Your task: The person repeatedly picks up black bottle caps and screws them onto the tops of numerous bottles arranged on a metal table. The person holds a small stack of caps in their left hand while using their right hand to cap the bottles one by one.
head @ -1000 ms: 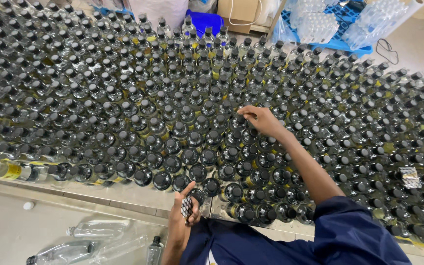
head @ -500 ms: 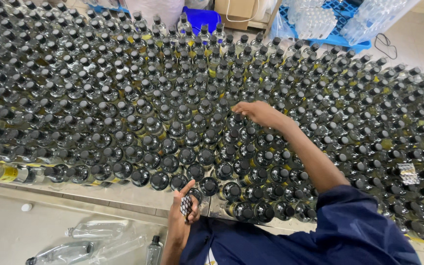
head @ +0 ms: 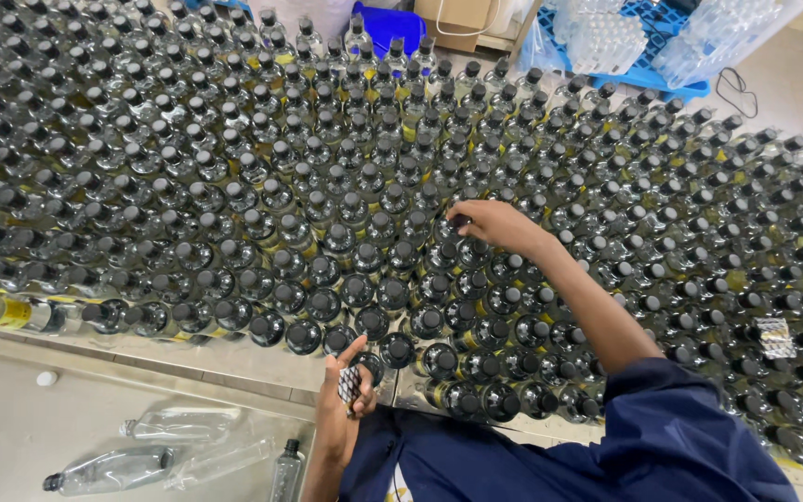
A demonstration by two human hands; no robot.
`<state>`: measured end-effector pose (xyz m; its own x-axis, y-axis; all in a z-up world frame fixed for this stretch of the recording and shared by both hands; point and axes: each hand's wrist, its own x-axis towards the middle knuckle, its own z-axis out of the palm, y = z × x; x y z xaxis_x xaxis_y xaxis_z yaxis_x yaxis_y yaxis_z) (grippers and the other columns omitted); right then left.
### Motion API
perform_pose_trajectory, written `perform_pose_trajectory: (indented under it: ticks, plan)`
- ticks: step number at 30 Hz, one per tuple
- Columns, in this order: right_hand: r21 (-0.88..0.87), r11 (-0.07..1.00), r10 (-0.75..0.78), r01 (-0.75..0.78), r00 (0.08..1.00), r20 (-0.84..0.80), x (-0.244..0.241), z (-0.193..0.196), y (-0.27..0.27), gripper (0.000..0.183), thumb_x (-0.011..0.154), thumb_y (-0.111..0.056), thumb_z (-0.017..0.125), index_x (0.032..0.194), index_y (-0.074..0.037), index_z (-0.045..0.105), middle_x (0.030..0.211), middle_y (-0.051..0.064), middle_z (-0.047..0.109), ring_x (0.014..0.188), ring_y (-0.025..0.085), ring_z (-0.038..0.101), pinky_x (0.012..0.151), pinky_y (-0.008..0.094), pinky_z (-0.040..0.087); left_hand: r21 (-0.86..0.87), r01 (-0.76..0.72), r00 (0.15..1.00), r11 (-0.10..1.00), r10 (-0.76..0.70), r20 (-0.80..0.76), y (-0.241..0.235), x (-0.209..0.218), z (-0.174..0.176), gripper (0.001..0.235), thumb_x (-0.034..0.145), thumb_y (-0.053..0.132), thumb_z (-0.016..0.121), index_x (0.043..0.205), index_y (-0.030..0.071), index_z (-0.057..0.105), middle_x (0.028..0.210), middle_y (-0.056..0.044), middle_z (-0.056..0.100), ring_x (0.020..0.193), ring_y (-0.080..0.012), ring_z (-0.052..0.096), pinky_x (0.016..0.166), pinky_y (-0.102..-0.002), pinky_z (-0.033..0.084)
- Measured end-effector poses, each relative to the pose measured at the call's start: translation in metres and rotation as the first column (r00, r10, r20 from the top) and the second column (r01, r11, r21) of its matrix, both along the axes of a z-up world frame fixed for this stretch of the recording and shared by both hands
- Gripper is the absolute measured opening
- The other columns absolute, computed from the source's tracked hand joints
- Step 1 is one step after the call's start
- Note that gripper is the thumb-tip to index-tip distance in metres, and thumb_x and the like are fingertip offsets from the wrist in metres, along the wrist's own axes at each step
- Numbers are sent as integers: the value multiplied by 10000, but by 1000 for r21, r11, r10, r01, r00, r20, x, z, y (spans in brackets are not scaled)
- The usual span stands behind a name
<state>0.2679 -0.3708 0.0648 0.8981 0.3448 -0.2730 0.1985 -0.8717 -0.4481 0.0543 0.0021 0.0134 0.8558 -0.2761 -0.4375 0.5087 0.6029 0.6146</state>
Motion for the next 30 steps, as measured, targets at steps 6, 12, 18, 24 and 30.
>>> perform_pose_trajectory:
  ticks: [6, 12, 18, 24, 30]
  plan:
    - [-142, 986, 92, -86, 995, 35, 11, -34, -6, 451, 1075, -250, 662, 1511, -160, 587, 1467, 112, 665, 1134, 242, 720, 1034, 442, 607, -25, 19, 1000, 999, -19, 7, -3, 1, -6, 806, 1080, 595, 422, 1630, 14, 523, 690, -30, 497, 487, -66, 304, 502, -260, 232]
    - [-214, 974, 145, -79, 938, 313, -27, 0, 22, 513, 1000, -169, 739, 1489, -84, 607, 1492, 193, 659, 1273, 298, 655, 1125, 452, 542, -72, 44, 999, 996, -43, 8, -11, 1, 8, 809, 1066, 592, 454, 1646, 31, 508, 664, -23, 519, 481, -59, 329, 464, -235, 227]
    - [436, 889, 161, -143, 987, -5, -155, 72, 115, 231, 940, 10, 744, 1104, -152, 737, 1017, 15, 753, 914, 142, 719, 772, 201, 639, -6, 247, 957, 969, -243, 161, -38, -13, 14, 753, 1130, 514, 311, 1746, 86, 254, 764, -29, 664, 530, -79, 478, 438, -205, 373]
    - [585, 811, 74, -8, 993, -90, -215, 42, 119, 290, 979, -145, 812, 1261, -195, 765, 1102, 17, 778, 965, 198, 757, 801, 362, 633, 201, 405, 888, 892, -436, 146, -59, -29, 60, 891, 1020, 635, 360, 1794, 210, 238, 832, -144, 622, 674, -162, 516, 555, -308, 360]
    - [692, 719, -73, 74, 997, -31, -233, 47, 107, 300, 906, -96, 875, 1195, -156, 819, 933, 34, 852, 871, 145, 850, 812, 300, 720, 198, 427, 867, 882, -462, 185, -71, -42, 50, 745, 1046, 641, 372, 1377, 36, 653, 756, -86, 610, 564, -87, 408, 482, -241, 261]
